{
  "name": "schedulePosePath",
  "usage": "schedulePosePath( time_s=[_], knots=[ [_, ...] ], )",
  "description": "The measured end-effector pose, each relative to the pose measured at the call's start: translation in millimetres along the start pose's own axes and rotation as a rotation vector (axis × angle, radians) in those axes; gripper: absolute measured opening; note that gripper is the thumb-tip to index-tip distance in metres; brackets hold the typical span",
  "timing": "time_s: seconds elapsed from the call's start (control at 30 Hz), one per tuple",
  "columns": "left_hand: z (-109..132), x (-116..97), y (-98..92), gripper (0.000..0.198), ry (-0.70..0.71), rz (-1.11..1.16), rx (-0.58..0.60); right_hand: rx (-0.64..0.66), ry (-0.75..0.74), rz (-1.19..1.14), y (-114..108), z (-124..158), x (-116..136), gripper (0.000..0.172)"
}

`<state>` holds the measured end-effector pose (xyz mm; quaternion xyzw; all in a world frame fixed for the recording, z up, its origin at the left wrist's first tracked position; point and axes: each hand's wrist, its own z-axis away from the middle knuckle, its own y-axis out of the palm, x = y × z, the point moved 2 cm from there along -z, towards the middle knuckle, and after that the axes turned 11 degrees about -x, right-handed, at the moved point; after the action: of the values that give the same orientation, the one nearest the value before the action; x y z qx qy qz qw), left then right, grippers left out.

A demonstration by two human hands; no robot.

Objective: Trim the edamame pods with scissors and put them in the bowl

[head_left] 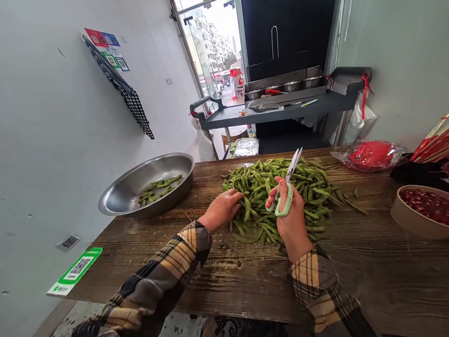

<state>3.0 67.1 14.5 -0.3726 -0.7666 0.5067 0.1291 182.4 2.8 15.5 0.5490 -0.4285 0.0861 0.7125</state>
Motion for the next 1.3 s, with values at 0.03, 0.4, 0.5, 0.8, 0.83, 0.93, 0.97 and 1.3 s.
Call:
schedulePosePath(
  time_s=[0.03,0.4,0.5,0.8,0.83,0.93,0.97,1.3],
  knots=[
    [-2,6,-3.4,0.021,-0.084,0.072,-0.03,0.005,-0.001,0.003,0,0,0,0.037],
    [-13,23,-27.5,0.017,-0.347,0.288,-0.268,0.024,0.007,0.067,1,5,-6,0.036],
    [-11,10,-25.9,0.018,-0.221,0.142,-0.199,0.039,0.012,0.072,1,7,-7,0.036],
    [-7,-40,6.3,0.037,0.134,-0.383,0.238,0.061,0.042,0.092,0,6,-15,0.036],
    [-7,-40,8.0,0.032,0.13,-0.403,0.245,0.067,0.045,0.089,0,6,-16,0.036],
    [-6,-36,8.8,0.019,0.106,-0.421,0.272,0.082,0.05,0.084,1,7,-15,0.035],
    [-5,-34,8.0,0.021,0.092,-0.407,0.278,0.086,0.053,0.082,1,8,-15,0.035],
    [2,15,-25.3,0.028,-0.248,0.507,-0.164,0.095,0.105,0.092,4,10,-16,0.037]
  ],
)
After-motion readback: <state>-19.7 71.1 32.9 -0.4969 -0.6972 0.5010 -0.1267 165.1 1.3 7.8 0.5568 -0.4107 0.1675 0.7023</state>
